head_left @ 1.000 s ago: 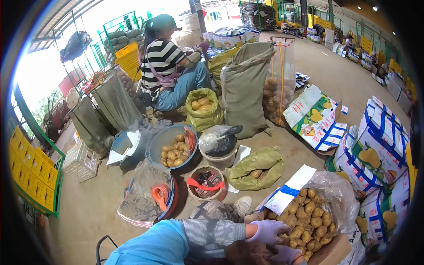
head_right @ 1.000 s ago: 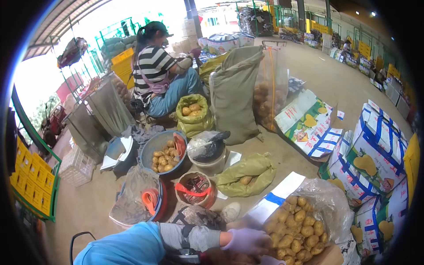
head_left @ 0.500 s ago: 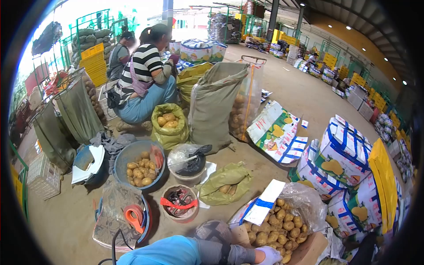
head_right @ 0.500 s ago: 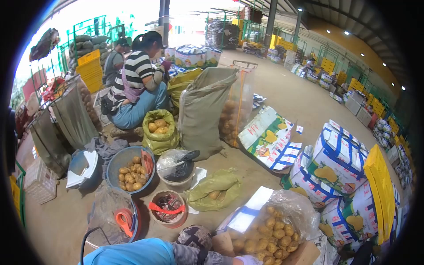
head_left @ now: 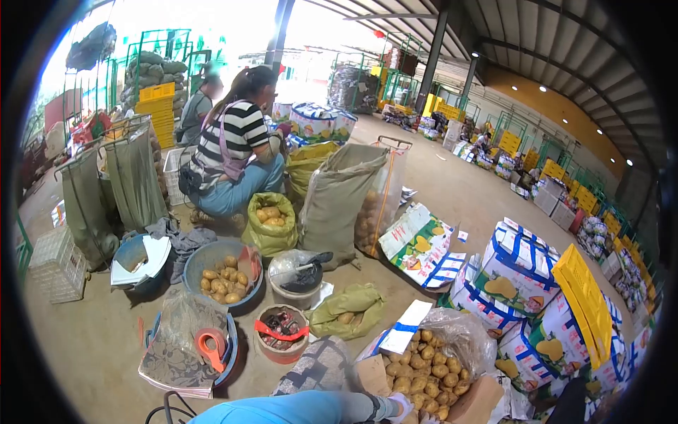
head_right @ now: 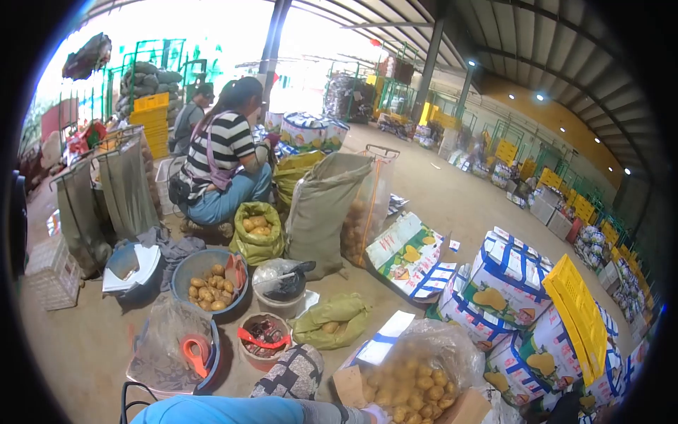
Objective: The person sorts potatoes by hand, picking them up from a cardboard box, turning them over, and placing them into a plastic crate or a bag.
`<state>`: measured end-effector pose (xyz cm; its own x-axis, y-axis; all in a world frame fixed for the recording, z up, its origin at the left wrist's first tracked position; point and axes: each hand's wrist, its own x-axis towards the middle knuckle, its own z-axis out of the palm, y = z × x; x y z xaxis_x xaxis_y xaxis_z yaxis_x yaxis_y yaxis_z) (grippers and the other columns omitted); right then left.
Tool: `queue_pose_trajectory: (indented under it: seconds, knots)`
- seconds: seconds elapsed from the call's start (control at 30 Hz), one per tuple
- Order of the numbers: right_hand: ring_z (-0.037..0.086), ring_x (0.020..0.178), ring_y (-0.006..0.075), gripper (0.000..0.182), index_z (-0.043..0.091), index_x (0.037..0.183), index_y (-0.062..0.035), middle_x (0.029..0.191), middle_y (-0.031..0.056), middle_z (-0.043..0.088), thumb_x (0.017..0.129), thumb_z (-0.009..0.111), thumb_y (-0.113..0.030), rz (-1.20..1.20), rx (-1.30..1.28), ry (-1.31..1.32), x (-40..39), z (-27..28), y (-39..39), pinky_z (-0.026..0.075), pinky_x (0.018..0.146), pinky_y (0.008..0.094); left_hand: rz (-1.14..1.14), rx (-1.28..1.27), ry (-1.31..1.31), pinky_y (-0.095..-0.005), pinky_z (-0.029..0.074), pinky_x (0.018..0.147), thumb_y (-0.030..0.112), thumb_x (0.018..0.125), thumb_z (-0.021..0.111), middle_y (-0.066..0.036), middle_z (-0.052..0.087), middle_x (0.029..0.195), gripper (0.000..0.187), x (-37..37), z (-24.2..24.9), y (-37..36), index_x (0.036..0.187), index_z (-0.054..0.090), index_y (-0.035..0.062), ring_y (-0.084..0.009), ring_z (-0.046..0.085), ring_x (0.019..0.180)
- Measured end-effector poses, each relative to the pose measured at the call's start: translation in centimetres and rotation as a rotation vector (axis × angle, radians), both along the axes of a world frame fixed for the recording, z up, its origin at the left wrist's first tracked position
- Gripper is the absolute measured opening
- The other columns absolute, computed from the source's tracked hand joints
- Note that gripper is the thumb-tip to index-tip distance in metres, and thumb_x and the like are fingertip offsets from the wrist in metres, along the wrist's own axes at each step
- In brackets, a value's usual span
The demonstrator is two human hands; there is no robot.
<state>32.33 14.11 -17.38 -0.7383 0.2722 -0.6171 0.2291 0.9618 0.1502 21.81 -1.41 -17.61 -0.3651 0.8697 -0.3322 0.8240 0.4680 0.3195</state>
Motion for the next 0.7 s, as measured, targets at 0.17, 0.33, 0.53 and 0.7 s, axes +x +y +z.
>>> queue_pose_trajectory:
  seconds: [0.17, 0.33, 0.53, 0.7]
  knots:
    - [0.040, 0.138, 0.0336, 0.103, 0.033, 0.150, -0.0133, 0.149, 0.0171, 0.041, 0.065, 0.077, -0.053, -0.023, -0.037, -0.042, 0.1, 4.3, -1.2, 0.034, 0.111, 0.0489, -0.033, -0.009, 0.047, -0.0418, 0.055, 0.080, 0.030, 0.061, 0.079, -0.016, 0.069, 0.108, 0.067, 0.8, -0.1, 0.4, 0.119, 0.061, 0.0022, -0.0326, 0.068, 0.100]
    - [0.058, 0.118, 0.0308, 0.049, 0.062, 0.120, -0.0015, 0.122, 0.0183, 0.062, 0.083, 0.057, -0.034, 0.192, -0.060, 0.291, 0.8, 1.1, -0.2, 0.044, 0.102, 0.0407, -0.005, 0.043, 0.142, -0.0410, 0.057, 0.071, 0.021, 0.070, 0.068, -0.015, 0.072, 0.091, 0.027, 1.6, 0.6, -0.7, 0.092, 0.072, 0.0072, -0.0305, 0.071, 0.089]
    - [0.070, 0.071, 0.0294, 0.016, 0.074, 0.077, -0.0110, 0.078, 0.0130, 0.071, 0.074, 0.067, -0.025, -0.003, -0.012, 0.695, 0.6, -6.8, -2.2, 0.056, 0.061, 0.0415, -0.059, -0.021, 0.205, -0.0420, 0.053, 0.084, 0.046, 0.078, 0.064, -0.017, 0.071, 0.098, 0.045, 2.2, 1.6, -1.8, 0.103, 0.069, 0.0090, -0.0324, 0.069, 0.094]
    - [0.072, 0.080, 0.0219, 0.027, 0.077, 0.087, -0.0170, 0.084, 0.0020, 0.074, 0.063, 0.079, -0.029, -0.053, 0.061, 0.429, 0.4, -0.5, -4.5, 0.056, 0.063, 0.0383, -0.107, -0.069, 0.280, -0.0410, 0.051, 0.090, 0.038, 0.072, 0.069, -0.017, 0.070, 0.104, 0.042, 0.4, 0.3, -2.1, 0.102, 0.068, 0.0094, -0.0325, 0.065, 0.105]
